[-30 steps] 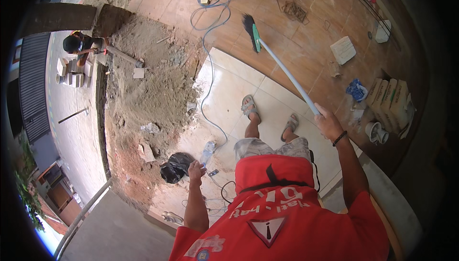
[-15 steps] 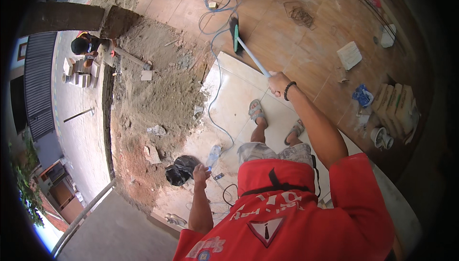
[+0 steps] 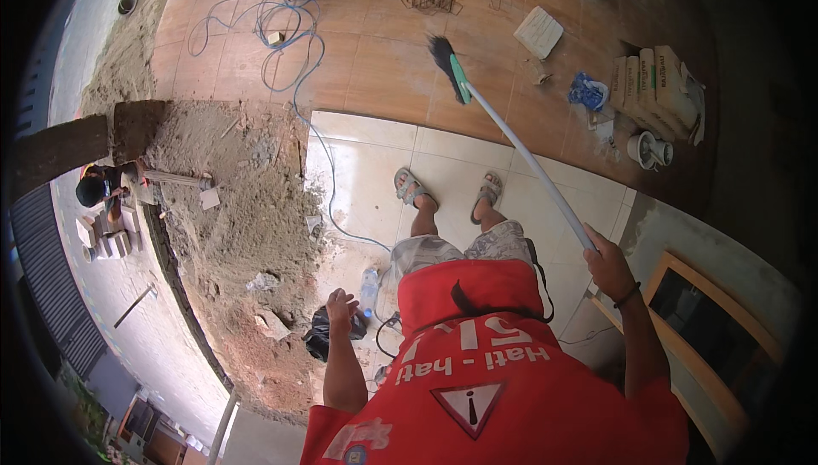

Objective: The person scrapes excess grout from tile joints with a trowel, then sweeps the floor with a broom. Later, the person squats and applies grout to the wall base using a brush and bucket.

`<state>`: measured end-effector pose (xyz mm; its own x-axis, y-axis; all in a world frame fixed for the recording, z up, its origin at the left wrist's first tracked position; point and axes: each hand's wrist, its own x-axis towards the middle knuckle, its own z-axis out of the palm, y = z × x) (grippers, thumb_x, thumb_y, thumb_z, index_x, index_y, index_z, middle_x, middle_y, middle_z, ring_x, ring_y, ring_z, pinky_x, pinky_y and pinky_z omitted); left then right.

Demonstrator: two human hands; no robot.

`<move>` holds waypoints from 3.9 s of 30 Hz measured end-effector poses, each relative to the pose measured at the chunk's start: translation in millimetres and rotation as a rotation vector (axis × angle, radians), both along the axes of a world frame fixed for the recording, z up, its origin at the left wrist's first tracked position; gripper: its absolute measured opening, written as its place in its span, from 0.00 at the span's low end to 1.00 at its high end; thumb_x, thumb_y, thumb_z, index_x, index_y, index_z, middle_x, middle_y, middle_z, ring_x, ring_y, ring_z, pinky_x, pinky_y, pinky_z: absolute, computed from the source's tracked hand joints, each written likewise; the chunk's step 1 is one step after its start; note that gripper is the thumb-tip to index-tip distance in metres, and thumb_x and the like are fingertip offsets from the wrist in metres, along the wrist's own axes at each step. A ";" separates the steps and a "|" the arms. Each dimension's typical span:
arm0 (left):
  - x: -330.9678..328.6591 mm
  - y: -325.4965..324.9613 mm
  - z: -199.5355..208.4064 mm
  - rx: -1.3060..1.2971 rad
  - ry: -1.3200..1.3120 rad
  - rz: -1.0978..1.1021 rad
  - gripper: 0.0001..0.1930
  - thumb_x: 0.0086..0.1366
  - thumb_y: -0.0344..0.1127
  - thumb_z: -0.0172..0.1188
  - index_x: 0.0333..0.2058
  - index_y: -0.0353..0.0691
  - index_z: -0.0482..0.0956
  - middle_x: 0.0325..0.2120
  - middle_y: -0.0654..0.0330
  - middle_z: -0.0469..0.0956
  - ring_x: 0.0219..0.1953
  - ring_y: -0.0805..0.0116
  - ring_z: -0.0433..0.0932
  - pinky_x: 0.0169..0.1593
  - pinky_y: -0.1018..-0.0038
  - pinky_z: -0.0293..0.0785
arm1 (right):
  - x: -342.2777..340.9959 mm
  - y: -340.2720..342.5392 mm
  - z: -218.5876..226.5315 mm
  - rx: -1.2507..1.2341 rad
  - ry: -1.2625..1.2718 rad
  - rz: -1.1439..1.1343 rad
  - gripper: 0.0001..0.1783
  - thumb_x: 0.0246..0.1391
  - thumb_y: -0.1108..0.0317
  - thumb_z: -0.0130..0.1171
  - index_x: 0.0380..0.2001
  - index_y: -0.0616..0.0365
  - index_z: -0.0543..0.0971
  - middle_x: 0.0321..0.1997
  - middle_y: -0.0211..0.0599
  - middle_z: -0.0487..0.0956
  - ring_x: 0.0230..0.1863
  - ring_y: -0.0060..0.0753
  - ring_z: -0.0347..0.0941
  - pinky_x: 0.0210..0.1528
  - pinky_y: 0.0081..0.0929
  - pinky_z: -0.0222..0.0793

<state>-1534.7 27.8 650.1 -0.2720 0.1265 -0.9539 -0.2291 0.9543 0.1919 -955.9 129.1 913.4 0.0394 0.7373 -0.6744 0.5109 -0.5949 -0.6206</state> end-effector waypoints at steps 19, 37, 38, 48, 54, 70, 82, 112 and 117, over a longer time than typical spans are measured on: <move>-0.4 43.0 35.9 0.251 0.153 -0.338 0.21 0.67 0.41 0.47 0.55 0.37 0.63 0.37 0.52 0.76 0.27 0.64 0.77 0.29 0.73 0.73 | 91.1 -154.6 -241.5 -0.152 -0.587 0.596 0.10 0.49 0.68 0.50 0.33 0.61 0.76 0.39 0.46 0.74 0.43 0.41 0.70 0.47 0.35 0.63; -41.5 -3.5 12.2 0.137 0.089 -0.183 0.22 0.68 0.41 0.45 0.57 0.39 0.61 0.40 0.50 0.75 0.31 0.61 0.78 0.29 0.71 0.73 | -219.0 107.0 -201.6 0.313 0.030 0.985 0.11 0.46 0.64 0.54 0.30 0.57 0.80 0.28 0.44 0.79 0.33 0.44 0.76 0.41 0.35 0.72; -50.1 -3.3 16.6 0.153 0.113 -0.140 0.22 0.68 0.41 0.45 0.58 0.39 0.60 0.40 0.49 0.75 0.30 0.61 0.78 0.30 0.72 0.73 | -211.1 98.8 -198.6 0.371 0.014 0.988 0.12 0.47 0.65 0.53 0.33 0.59 0.79 0.30 0.44 0.79 0.34 0.44 0.76 0.40 0.34 0.72; -73.8 -35.5 19.5 -0.002 0.118 -0.064 0.21 0.67 0.40 0.48 0.56 0.39 0.62 0.38 0.50 0.77 0.25 0.65 0.77 0.27 0.73 0.74 | -125.0 12.1 10.2 -0.232 0.064 0.263 0.22 0.56 0.70 0.44 0.55 0.59 0.68 0.19 0.32 0.73 0.14 0.20 0.63 0.15 0.21 0.62; -47.5 9.7 12.1 0.095 -0.010 -0.138 0.23 0.66 0.42 0.47 0.56 0.37 0.62 0.39 0.50 0.76 0.28 0.63 0.78 0.27 0.74 0.72 | -157.1 12.8 -109.8 0.101 0.085 0.310 0.20 0.55 0.69 0.45 0.51 0.55 0.72 0.19 0.32 0.74 0.12 0.22 0.62 0.14 0.25 0.63; -96.3 46.8 -0.6 0.023 0.058 -0.258 0.23 0.67 0.42 0.46 0.57 0.40 0.60 0.40 0.50 0.75 0.29 0.62 0.78 0.30 0.70 0.74 | -118.7 -26.2 25.4 -0.290 0.026 0.094 0.23 0.56 0.69 0.49 0.56 0.60 0.67 0.26 0.33 0.75 0.25 0.24 0.71 0.27 0.21 0.70; -60.5 96.9 1.1 0.226 0.002 -0.263 0.21 0.67 0.41 0.47 0.56 0.39 0.63 0.40 0.51 0.76 0.30 0.63 0.78 0.33 0.71 0.73 | -134.4 -33.6 -201.1 0.089 -0.398 0.690 0.11 0.51 0.69 0.48 0.28 0.64 0.79 0.30 0.51 0.78 0.35 0.42 0.76 0.40 0.36 0.71; 138.3 254.1 -2.8 0.317 0.040 -0.571 0.19 0.68 0.42 0.47 0.55 0.44 0.64 0.37 0.55 0.76 0.29 0.65 0.77 0.32 0.72 0.72 | 97.1 -282.0 -35.0 -0.767 -0.315 -0.452 0.34 0.54 0.50 0.55 0.57 0.60 0.65 0.61 0.51 0.63 0.62 0.47 0.58 0.64 0.39 0.51; 216.2 276.8 10.3 0.320 -0.016 -0.697 0.19 0.67 0.40 0.48 0.55 0.43 0.64 0.37 0.54 0.76 0.30 0.64 0.78 0.32 0.71 0.74 | 113.3 -397.1 -131.9 -0.422 -0.464 -0.224 0.24 0.58 0.55 0.49 0.55 0.54 0.69 0.53 0.49 0.71 0.49 0.51 0.69 0.52 0.42 0.64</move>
<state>-1318.5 304.6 660.4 -0.0150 0.5344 -0.8451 0.4000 0.7778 0.4848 -842.7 -268.0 781.6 0.5166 0.3542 -0.7795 0.5043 -0.8616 -0.0572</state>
